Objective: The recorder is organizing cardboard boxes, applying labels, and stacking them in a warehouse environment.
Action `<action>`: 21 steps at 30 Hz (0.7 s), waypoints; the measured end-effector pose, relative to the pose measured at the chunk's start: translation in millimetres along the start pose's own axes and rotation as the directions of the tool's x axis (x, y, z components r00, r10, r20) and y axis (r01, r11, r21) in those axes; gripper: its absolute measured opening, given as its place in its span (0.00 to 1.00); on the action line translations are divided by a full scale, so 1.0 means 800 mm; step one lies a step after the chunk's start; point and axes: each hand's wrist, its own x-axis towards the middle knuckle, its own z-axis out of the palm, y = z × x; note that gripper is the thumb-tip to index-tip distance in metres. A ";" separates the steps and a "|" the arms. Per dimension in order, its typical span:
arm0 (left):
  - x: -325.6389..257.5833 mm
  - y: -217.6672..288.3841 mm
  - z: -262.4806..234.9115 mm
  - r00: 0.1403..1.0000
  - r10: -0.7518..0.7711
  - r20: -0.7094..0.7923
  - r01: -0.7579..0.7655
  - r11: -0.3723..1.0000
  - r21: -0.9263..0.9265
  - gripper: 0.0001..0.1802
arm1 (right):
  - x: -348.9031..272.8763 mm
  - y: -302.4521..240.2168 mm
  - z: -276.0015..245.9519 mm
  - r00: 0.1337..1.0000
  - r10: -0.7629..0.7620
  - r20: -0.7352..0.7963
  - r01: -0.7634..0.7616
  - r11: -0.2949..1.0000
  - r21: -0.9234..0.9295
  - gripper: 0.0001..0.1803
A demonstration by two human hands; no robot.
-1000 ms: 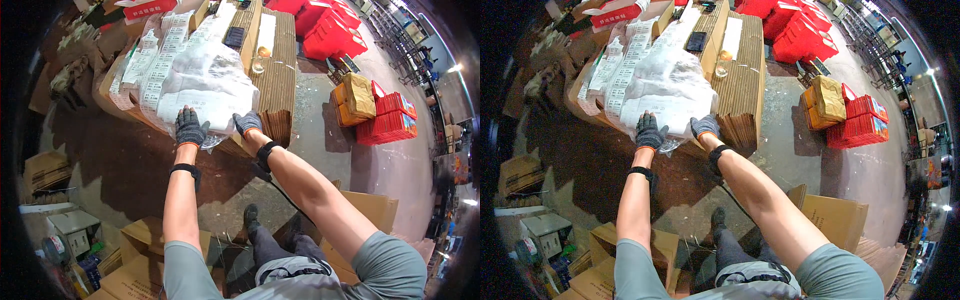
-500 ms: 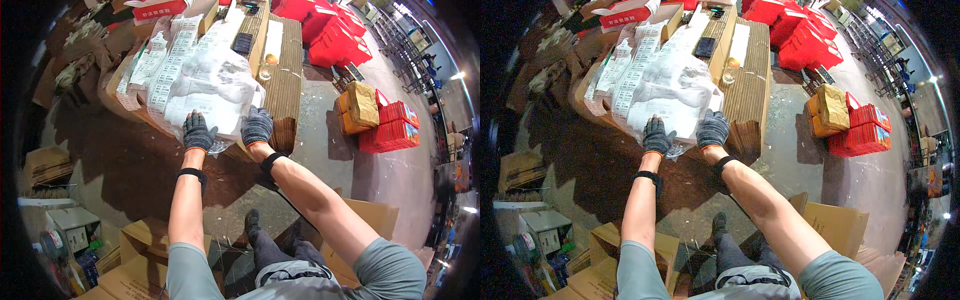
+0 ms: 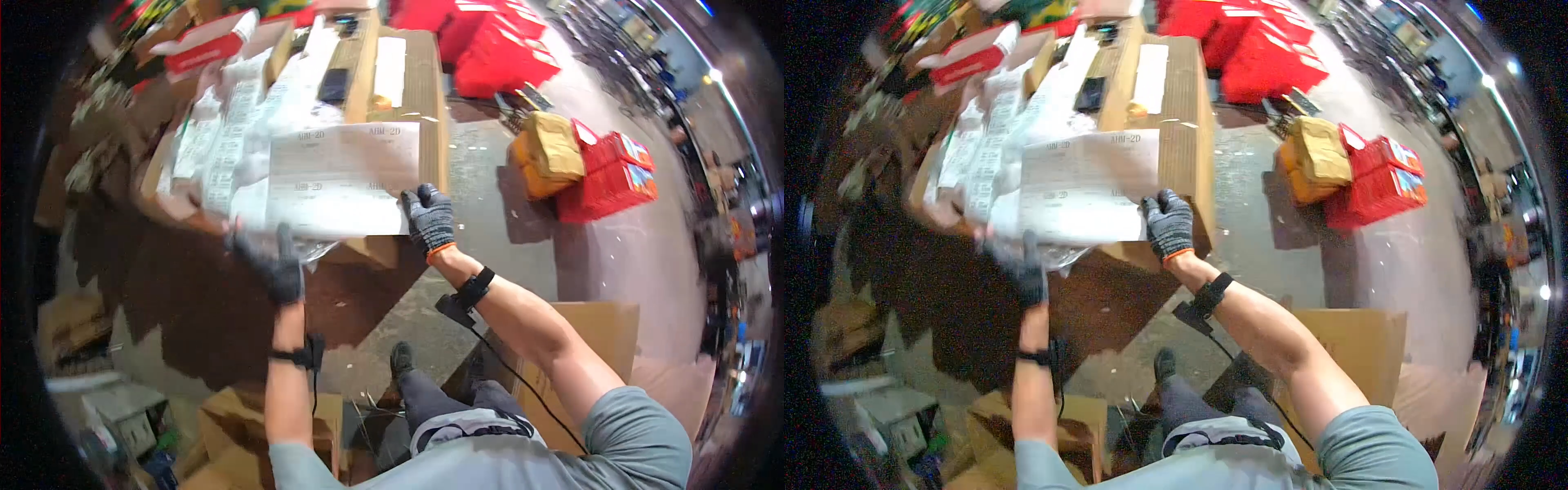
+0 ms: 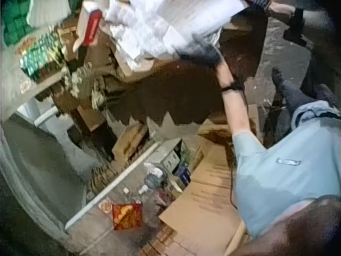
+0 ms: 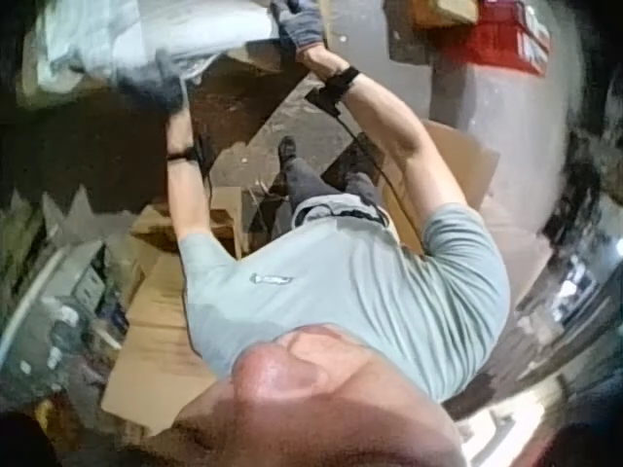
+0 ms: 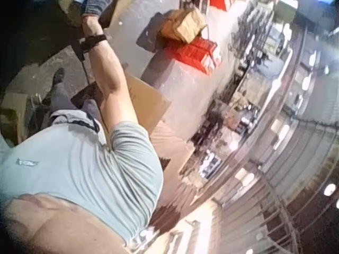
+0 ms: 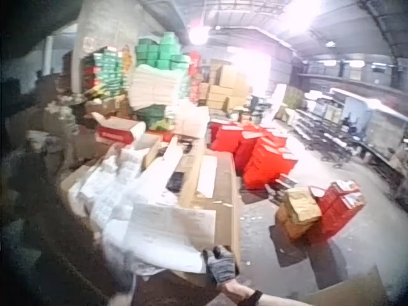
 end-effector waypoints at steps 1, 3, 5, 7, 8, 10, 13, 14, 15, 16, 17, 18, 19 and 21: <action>-0.015 0.058 -0.018 0.993 -0.087 0.083 0.105 0.964 -0.246 0.39 | 0.010 0.000 -0.033 0.997 -0.053 -0.062 0.049 0.997 -0.067 0.10; -0.073 0.145 -0.060 0.849 -0.184 0.495 0.493 0.612 -0.619 0.36 | 0.020 0.008 -0.075 0.992 -0.007 -0.126 0.015 0.998 0.059 0.07; -0.131 0.212 -0.089 0.478 -0.034 0.878 0.874 0.118 -0.472 0.35 | 0.013 -0.025 -0.100 0.986 0.006 -0.167 0.039 0.962 0.269 0.07; -0.193 0.275 -0.107 0.197 0.175 0.965 0.980 0.005 -0.201 0.30 | -0.004 -0.044 -0.143 0.977 0.032 -0.211 0.045 0.935 0.352 0.07; -0.212 0.303 -0.104 0.118 0.278 0.953 0.987 0.071 -0.143 0.27 | -0.010 -0.058 -0.165 0.971 0.027 -0.237 0.064 0.927 0.369 0.08; -0.221 0.375 -0.111 0.072 0.327 0.942 0.997 -0.012 -0.072 0.25 | -0.029 -0.075 -0.223 0.949 0.035 -0.312 0.088 0.925 0.369 0.08; -0.236 0.442 -0.131 -0.094 0.362 0.927 0.994 -0.024 0.110 0.23 | -0.056 -0.095 -0.308 0.911 -0.059 -0.408 0.218 0.910 0.354 0.08; -0.247 0.468 -0.138 -0.199 0.335 0.921 0.978 0.014 0.206 0.22 | -0.069 -0.097 -0.342 0.897 -0.057 -0.438 0.226 0.910 0.347 0.08; -0.268 0.481 -0.138 -0.172 0.331 0.928 0.985 0.028 0.173 0.17 | -0.083 -0.096 -0.371 0.890 -0.061 -0.451 0.220 0.925 0.308 0.08; -0.286 0.493 -0.134 -0.189 0.350 0.918 0.982 0.055 0.181 0.17 | -0.094 -0.094 -0.399 0.883 -0.064 -0.466 0.211 0.940 0.270 0.08; -0.303 0.503 -0.131 -0.214 0.396 0.893 0.976 0.121 0.180 0.18 | -0.104 -0.084 -0.428 0.863 -0.058 -0.502 0.209 0.945 0.251 0.07; -0.307 0.510 -0.131 -0.246 0.438 0.865 0.965 0.192 0.177 0.20 | -0.115 -0.073 -0.443 0.836 -0.048 -0.547 0.215 0.945 0.247 0.07; -0.310 0.519 -0.140 -0.235 0.449 0.862 0.960 0.246 0.133 0.22 | -0.126 -0.063 -0.455 0.851 0.109 -0.513 0.196 0.842 0.503 0.06; -0.327 0.541 -0.148 -0.260 0.469 0.844 0.949 0.286 0.134 0.21 | -0.148 -0.072 -0.486 0.855 0.393 -0.338 0.104 0.509 0.854 0.05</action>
